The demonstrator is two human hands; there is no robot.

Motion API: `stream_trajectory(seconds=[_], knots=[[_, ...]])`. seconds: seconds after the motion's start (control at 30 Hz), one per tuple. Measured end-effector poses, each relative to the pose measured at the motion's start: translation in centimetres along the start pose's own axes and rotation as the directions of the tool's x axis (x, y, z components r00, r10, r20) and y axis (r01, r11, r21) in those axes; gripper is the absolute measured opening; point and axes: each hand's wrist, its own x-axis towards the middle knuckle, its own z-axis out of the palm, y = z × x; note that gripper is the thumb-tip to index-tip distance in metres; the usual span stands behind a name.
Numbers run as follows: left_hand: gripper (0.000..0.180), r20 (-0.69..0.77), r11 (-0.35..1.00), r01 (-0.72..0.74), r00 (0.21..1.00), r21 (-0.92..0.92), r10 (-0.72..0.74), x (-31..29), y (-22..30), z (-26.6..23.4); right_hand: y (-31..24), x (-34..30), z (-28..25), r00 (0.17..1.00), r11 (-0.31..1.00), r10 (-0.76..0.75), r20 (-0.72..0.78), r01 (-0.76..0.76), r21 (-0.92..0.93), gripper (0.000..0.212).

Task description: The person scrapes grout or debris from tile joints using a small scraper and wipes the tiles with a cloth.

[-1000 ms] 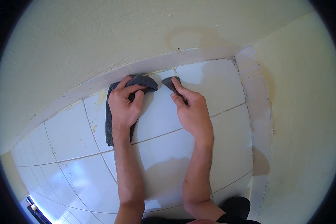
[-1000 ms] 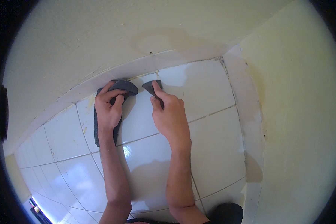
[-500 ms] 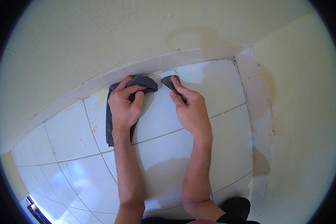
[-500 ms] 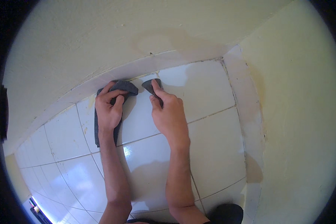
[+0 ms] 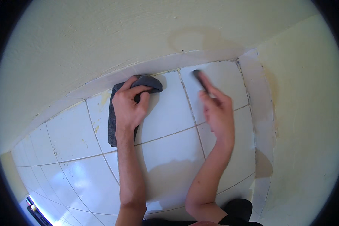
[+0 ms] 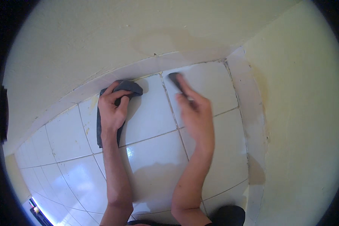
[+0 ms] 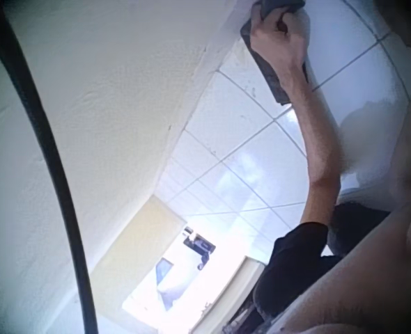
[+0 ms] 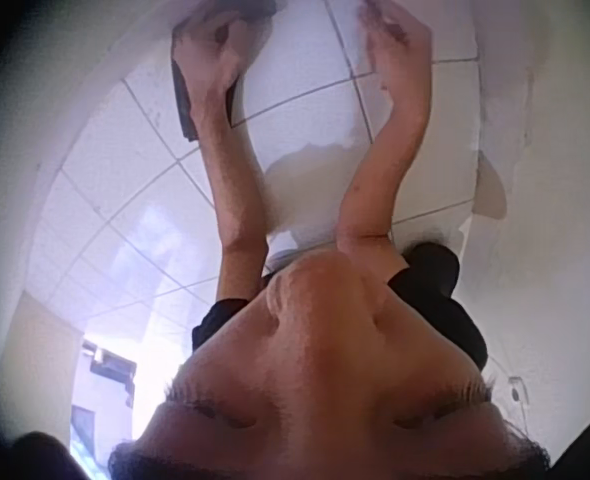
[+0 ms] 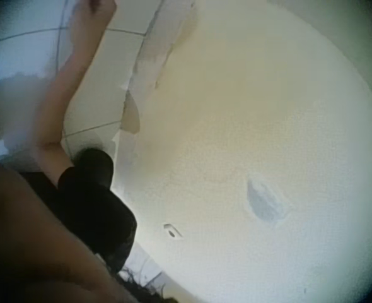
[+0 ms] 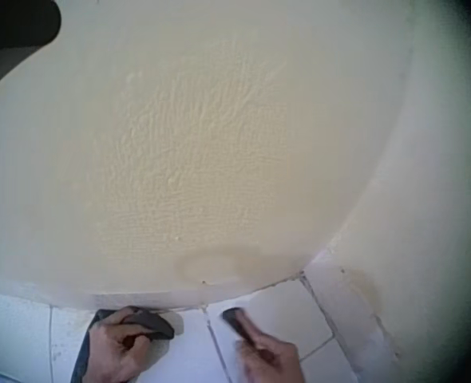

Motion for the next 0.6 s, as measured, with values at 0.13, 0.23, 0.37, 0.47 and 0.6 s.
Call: stream_trajectory(seconds=[0.13, 0.23, 0.37, 0.47, 0.6], knots=[[0.025, 0.163, 0.997, -0.028, 0.987, 0.068, 0.017, -0.9, 2.7, 2.5, -0.1, -0.1, -1.9, 0.973, 0.961, -0.109, -0.202, 0.155, 0.228, 0.049], [0.03, 0.254, 0.935, -0.331, 0.922, 0.124, 0.293, -1.7, 5.6, 5.9, -0.1, -0.2, -1.4, 0.962, 0.939, -0.146, -0.233, 0.209, 0.273, 0.052], [0.034, 0.07, 0.895, -0.319, 0.947, 0.311, 0.313, -2.3, 6.6, 8.1, 0.2, -0.2, -1.2, 0.965, 0.905, -0.193, -0.18, 0.246, 0.347, 0.054], [0.037, -0.01, 0.884, -0.149, 0.985, 0.444, 0.171, -1.8, 6.3, 7.9, 0.5, 0.1, -1.3, 0.967, 0.919, -0.199, -0.158, 0.24, 0.314, 0.052], [0.041, 0.056, 0.799, -0.081, 0.997, 0.596, 0.06, -2.0, 5.6, 3.8, 0.6, 0.1, -1.3, 0.972, 0.925, -0.178, -0.154, 0.219, 0.311, 0.051]])
